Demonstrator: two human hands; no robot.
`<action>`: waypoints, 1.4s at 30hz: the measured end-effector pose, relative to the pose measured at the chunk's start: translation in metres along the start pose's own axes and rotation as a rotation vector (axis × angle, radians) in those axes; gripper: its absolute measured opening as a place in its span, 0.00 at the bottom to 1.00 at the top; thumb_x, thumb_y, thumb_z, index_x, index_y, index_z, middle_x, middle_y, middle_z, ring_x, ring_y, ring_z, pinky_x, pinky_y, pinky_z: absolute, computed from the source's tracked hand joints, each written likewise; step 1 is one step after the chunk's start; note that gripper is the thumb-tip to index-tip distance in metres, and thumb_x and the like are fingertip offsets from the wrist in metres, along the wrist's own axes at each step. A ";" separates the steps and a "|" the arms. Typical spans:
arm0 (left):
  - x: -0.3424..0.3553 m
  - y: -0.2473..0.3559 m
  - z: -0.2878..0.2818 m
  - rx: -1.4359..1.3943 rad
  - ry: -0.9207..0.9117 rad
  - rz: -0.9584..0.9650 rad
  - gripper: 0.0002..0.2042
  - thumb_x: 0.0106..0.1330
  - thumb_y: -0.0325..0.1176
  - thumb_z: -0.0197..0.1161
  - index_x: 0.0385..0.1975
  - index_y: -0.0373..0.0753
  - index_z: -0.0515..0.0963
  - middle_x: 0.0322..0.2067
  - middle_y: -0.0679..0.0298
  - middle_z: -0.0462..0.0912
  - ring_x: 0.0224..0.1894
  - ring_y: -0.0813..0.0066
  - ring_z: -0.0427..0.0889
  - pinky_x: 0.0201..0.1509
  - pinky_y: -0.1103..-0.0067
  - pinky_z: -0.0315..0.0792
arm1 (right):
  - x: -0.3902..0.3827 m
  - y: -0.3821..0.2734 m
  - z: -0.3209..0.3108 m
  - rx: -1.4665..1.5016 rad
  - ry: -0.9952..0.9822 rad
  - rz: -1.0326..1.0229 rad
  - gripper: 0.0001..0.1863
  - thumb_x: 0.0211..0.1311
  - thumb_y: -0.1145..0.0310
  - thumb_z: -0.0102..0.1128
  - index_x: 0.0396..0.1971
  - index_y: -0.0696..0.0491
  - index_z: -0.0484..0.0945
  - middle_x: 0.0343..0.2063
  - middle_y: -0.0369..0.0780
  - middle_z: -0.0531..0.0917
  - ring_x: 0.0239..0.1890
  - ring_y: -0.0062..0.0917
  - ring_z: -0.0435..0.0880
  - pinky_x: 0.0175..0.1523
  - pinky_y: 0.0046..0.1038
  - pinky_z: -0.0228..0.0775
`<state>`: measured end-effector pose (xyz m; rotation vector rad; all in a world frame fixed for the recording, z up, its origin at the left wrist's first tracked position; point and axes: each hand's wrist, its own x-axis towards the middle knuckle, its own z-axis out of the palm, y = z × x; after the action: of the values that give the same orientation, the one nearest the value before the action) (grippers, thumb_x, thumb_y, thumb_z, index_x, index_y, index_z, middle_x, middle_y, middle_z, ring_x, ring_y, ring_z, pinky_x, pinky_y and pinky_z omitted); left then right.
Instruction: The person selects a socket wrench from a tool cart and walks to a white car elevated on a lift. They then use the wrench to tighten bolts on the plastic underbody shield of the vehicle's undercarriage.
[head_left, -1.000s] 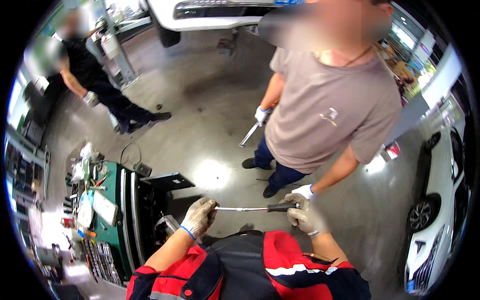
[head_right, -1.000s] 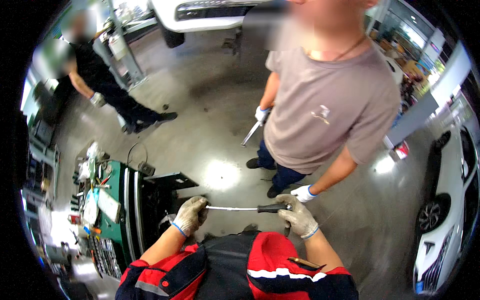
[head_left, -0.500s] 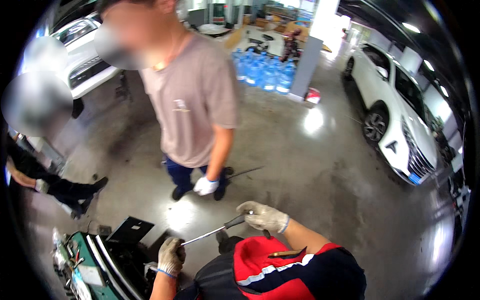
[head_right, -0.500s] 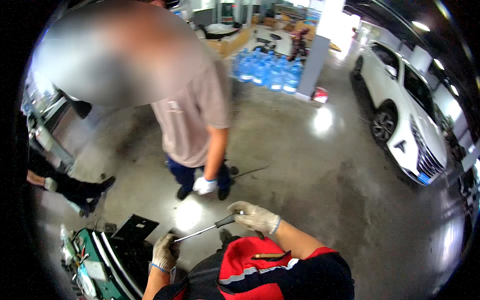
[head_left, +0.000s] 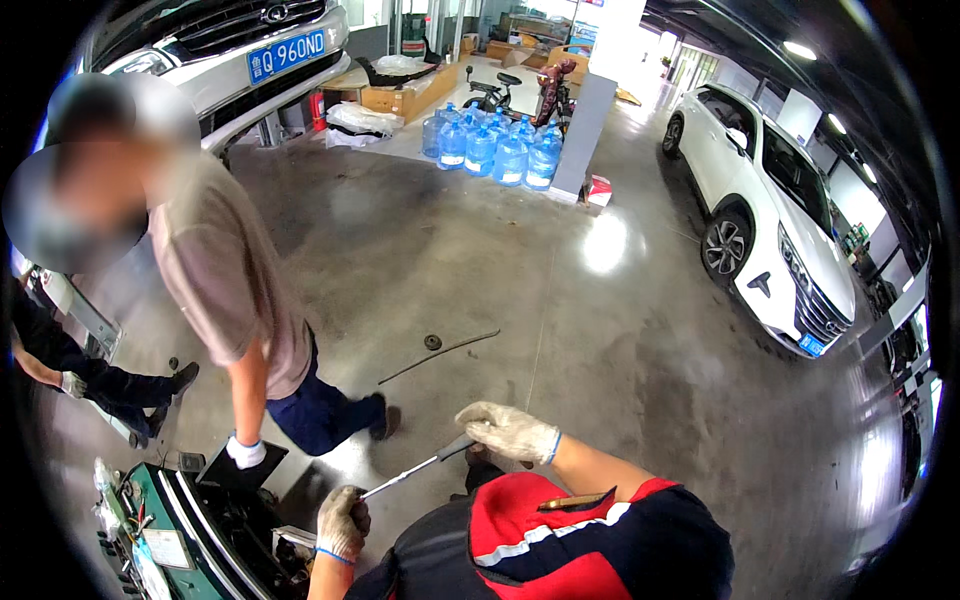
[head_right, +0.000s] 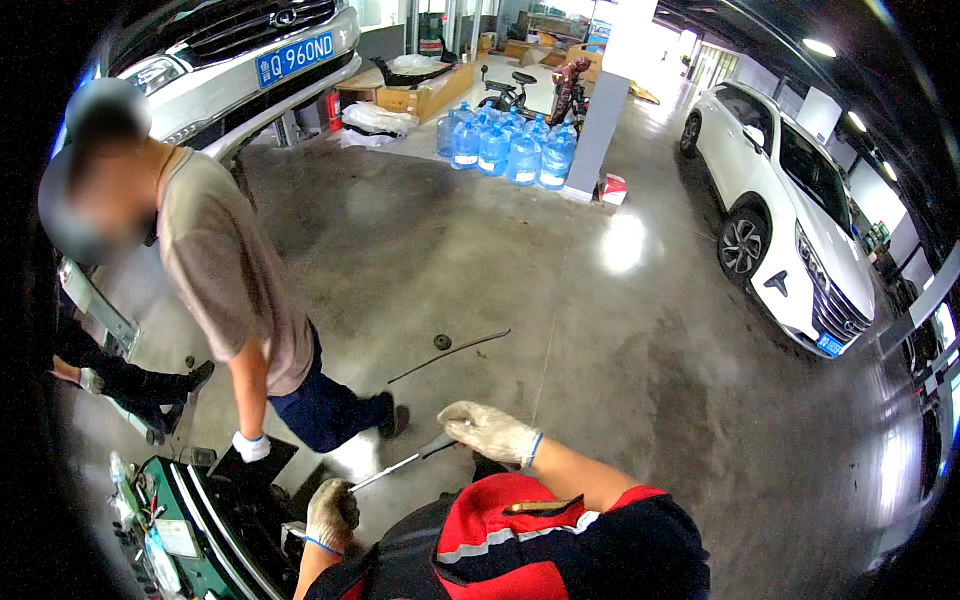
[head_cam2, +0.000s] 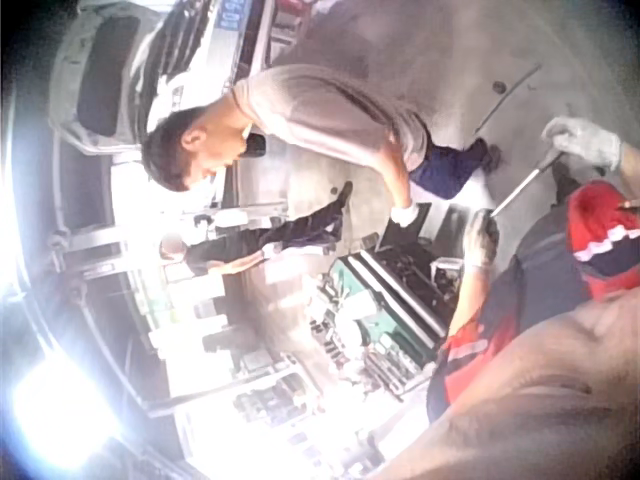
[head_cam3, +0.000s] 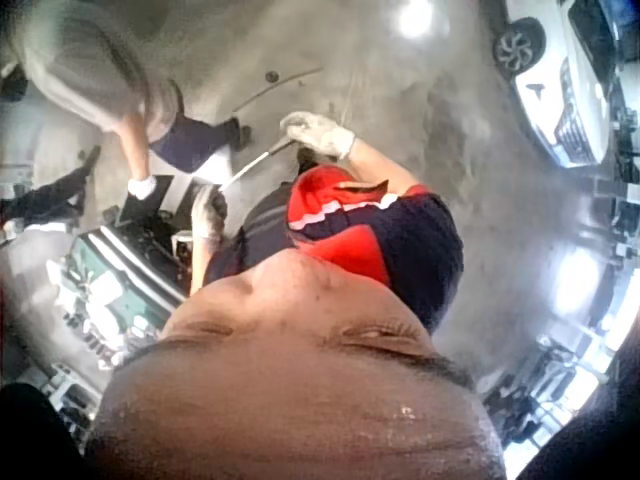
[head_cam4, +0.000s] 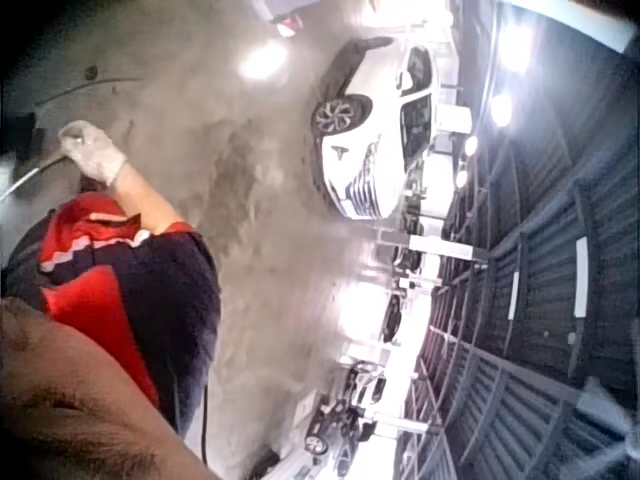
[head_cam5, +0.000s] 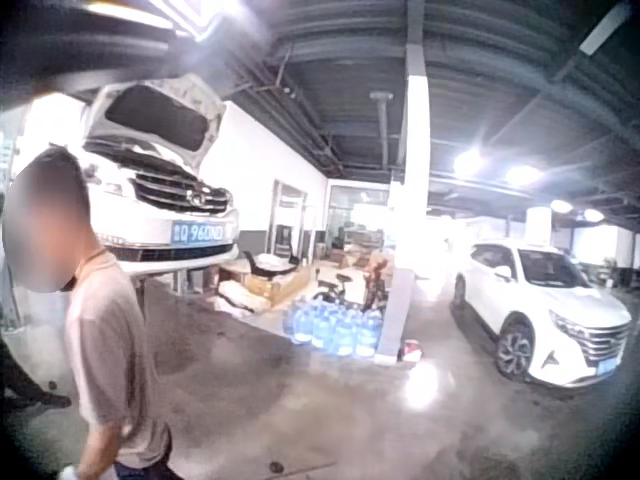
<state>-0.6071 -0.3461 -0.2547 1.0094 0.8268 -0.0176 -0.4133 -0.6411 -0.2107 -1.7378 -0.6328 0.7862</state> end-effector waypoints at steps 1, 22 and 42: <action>0.007 0.000 0.007 -0.021 0.010 0.017 0.08 0.67 0.37 0.56 0.32 0.40 0.75 0.16 0.69 0.66 0.13 0.79 0.61 0.16 0.80 0.55 | 0.001 0.001 -0.005 -0.038 0.037 0.024 0.28 0.64 0.67 0.57 0.63 0.57 0.65 0.57 0.44 0.77 0.60 0.31 0.74 0.67 0.32 0.63; 0.168 0.117 0.144 0.144 0.000 -0.042 0.11 0.69 0.37 0.56 0.37 0.34 0.76 0.24 0.67 0.74 0.22 0.79 0.71 0.25 0.81 0.67 | 0.184 -0.006 -0.184 0.357 -0.040 0.197 0.19 0.67 0.70 0.55 0.57 0.53 0.72 0.37 0.37 0.79 0.20 0.12 0.67 0.25 0.17 0.62; 0.343 0.284 0.036 -0.021 0.188 0.115 0.14 0.70 0.42 0.56 0.41 0.35 0.76 0.20 0.69 0.70 0.19 0.81 0.66 0.22 0.82 0.61 | 0.495 -0.109 -0.142 0.126 -0.165 0.132 0.23 0.62 0.69 0.58 0.56 0.58 0.70 0.37 0.40 0.81 0.19 0.14 0.68 0.25 0.20 0.65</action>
<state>-0.2374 -0.0950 -0.2472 1.0484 0.9367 0.1863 0.0085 -0.3293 -0.1746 -1.6226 -0.5689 1.0479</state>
